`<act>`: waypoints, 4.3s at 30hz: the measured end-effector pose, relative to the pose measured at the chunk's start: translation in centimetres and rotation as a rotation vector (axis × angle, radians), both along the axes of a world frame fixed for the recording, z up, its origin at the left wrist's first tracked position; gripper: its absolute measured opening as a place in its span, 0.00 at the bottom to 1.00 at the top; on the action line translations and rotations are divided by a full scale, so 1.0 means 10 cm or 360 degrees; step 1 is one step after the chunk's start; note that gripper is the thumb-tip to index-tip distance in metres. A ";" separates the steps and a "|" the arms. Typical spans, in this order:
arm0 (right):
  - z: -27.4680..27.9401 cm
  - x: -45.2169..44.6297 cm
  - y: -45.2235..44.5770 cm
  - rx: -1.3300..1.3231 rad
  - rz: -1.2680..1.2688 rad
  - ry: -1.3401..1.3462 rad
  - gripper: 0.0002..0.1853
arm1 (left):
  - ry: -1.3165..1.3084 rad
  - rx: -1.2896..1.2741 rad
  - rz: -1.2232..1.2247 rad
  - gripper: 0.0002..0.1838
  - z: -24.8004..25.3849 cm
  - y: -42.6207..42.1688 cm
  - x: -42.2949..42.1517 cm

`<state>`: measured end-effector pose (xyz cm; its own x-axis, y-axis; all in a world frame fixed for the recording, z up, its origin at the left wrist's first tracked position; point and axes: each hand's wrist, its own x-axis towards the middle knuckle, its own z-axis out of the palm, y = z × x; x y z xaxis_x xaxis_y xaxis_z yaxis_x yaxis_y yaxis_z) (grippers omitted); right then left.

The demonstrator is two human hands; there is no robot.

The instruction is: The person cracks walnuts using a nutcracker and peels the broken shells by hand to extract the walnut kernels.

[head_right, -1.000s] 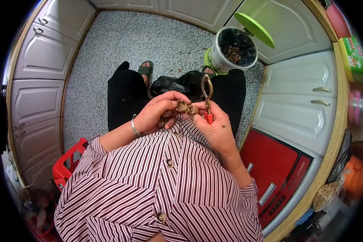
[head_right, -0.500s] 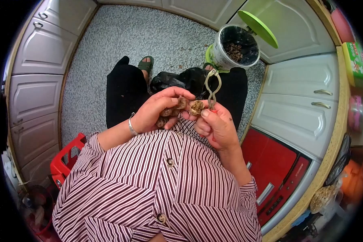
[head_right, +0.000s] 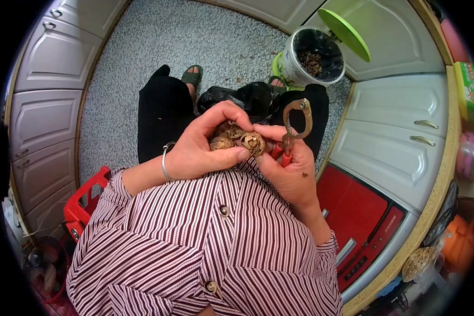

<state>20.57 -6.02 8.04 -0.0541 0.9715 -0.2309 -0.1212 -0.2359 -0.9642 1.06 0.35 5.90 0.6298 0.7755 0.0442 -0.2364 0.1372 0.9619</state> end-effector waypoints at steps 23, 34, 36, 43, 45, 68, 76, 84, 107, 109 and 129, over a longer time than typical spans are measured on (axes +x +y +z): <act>0.14 -0.09 0.00 0.0079 0.0009 -0.0345 0.23 | 0.0138 0.0245 0.0132 0.17 -0.01 0.00 -0.03; 0.05 -0.04 0.01 -0.0362 -0.0187 0.0222 0.17 | 0.0017 -0.0788 -0.0071 0.14 0.07 -0.01 -0.02; 0.05 -0.05 0.03 -0.0424 -0.0231 0.0239 0.16 | -0.0019 -0.0842 -0.0069 0.14 0.07 -0.01 -0.02; -0.01 -0.05 0.03 -0.0332 -0.0186 0.0474 0.17 | -0.0037 -0.0819 -0.0049 0.14 0.07 -0.01 -0.02; -0.01 -0.06 0.03 -0.0337 -0.0197 0.0491 0.17 | -0.0058 -0.0816 -0.0047 0.14 0.08 -0.01 -0.03; 0.15 0.31 -0.04 -0.0168 -0.0143 -0.0082 0.14 | -0.0003 -0.0837 -0.0173 0.12 -0.11 -0.01 0.13; 1.27 2.55 -0.61 0.0458 -0.1314 -0.2634 0.14 | -0.0100 -0.0841 -0.0332 0.13 -0.07 0.11 0.30; 1.63 4.35 -1.21 -0.0460 -0.1202 -0.3331 0.20 | -0.0176 -0.0881 -0.0384 0.13 0.27 0.20 0.38; 0.64 -0.71 0.64 0.1118 0.1293 -0.1031 0.05 | -0.0426 -0.0726 0.0141 0.16 -0.45 -0.36 -0.50; 0.60 -0.81 0.70 0.1120 0.1346 -0.0939 0.05 | -0.0485 -0.0711 0.0195 0.17 -0.47 -0.39 -0.59; -0.12 -0.72 0.70 -0.0330 0.0942 -0.0058 0.08 | -0.0120 -0.0024 0.0601 0.15 -0.61 -0.25 -0.56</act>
